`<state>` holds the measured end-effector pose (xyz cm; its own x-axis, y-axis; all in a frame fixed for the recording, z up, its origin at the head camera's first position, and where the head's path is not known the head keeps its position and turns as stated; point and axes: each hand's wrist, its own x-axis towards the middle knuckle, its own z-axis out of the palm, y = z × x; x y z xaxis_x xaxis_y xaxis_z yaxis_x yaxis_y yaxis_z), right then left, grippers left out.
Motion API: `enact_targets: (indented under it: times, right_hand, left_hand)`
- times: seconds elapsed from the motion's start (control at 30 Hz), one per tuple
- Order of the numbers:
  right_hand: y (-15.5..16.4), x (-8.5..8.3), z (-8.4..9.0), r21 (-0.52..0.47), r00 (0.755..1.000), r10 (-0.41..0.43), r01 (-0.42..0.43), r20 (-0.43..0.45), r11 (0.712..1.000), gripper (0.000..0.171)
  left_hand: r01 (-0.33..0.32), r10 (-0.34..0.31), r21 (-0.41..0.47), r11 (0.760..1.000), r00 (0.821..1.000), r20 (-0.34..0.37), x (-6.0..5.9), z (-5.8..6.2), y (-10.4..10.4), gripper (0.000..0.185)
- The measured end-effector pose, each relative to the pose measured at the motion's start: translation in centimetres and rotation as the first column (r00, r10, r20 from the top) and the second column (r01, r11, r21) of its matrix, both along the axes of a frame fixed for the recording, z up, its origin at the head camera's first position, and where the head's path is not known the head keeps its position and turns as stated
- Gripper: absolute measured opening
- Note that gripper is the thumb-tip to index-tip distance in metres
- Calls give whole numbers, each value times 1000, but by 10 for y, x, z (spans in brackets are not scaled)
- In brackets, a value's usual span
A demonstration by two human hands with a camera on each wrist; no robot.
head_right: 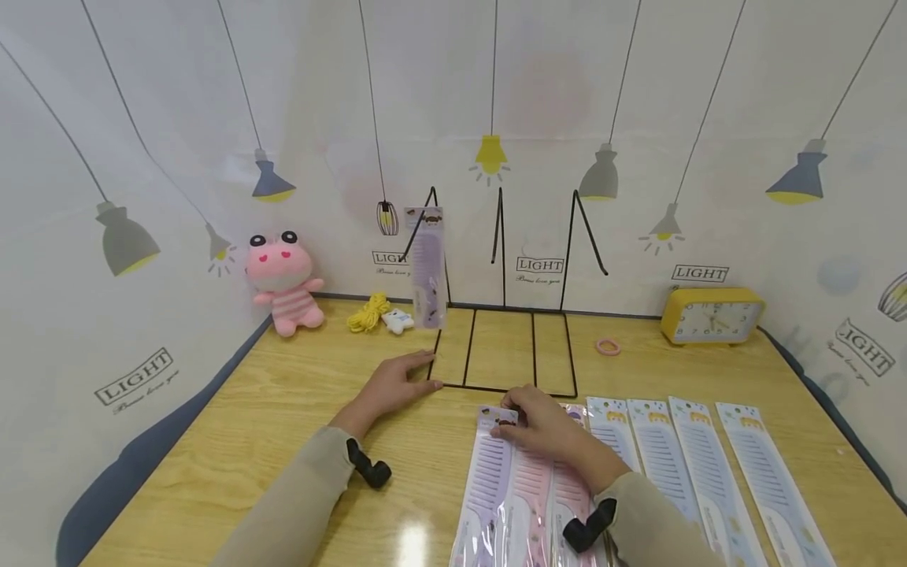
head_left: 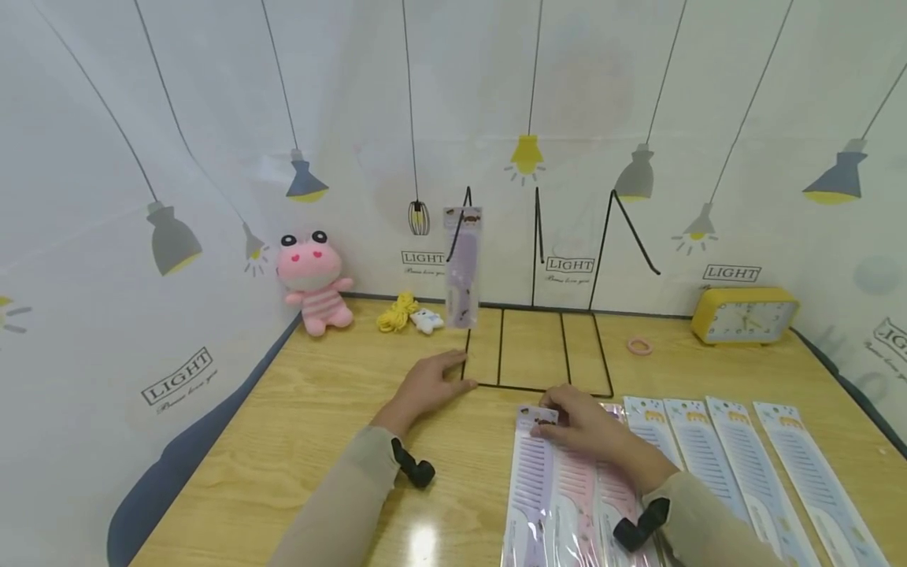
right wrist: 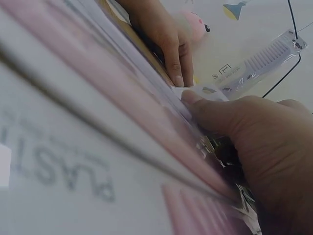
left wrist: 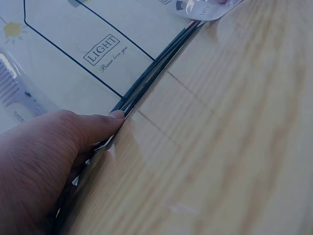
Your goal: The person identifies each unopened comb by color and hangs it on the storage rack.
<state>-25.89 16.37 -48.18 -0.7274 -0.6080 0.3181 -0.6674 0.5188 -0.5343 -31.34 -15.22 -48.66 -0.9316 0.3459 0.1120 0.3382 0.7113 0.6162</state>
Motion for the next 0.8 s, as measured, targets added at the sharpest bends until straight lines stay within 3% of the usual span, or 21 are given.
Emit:
enact_targets:
  times: [0.23, 0.43, 0.5, 0.63, 0.8]
  right_hand:
    - [3, -1, -4, -51, 999, -49, 48, -7, 998, 21]
    - [0, 3, -1, -181, 998, -51, 59, 47, 982, 13]
    - [0, 4, 0, -209, 993, -60, 81, 103, 975, 12]
    - [-1, 5, 4, -279, 958, -112, 186, 262, 942, 13]
    - [-1, 3, 10, -406, 895, -117, 308, 431, 861, 25]
  left_hand:
    - [-8, 8, 2, 1000, 1000, 1, 0, -2, 1, 66]
    - [-10, 10, 3, 1000, 1000, 7, 2, -2, -1, 67]
    - [-7, 7, 5, 1000, 1000, 8, 2, -3, -2, 67]
    - [-2, 2, 3, 1000, 1000, -2, -1, -5, -1, 66]
    - [-3, 3, -7, 1000, 1000, -1, -3, -5, -2, 66]
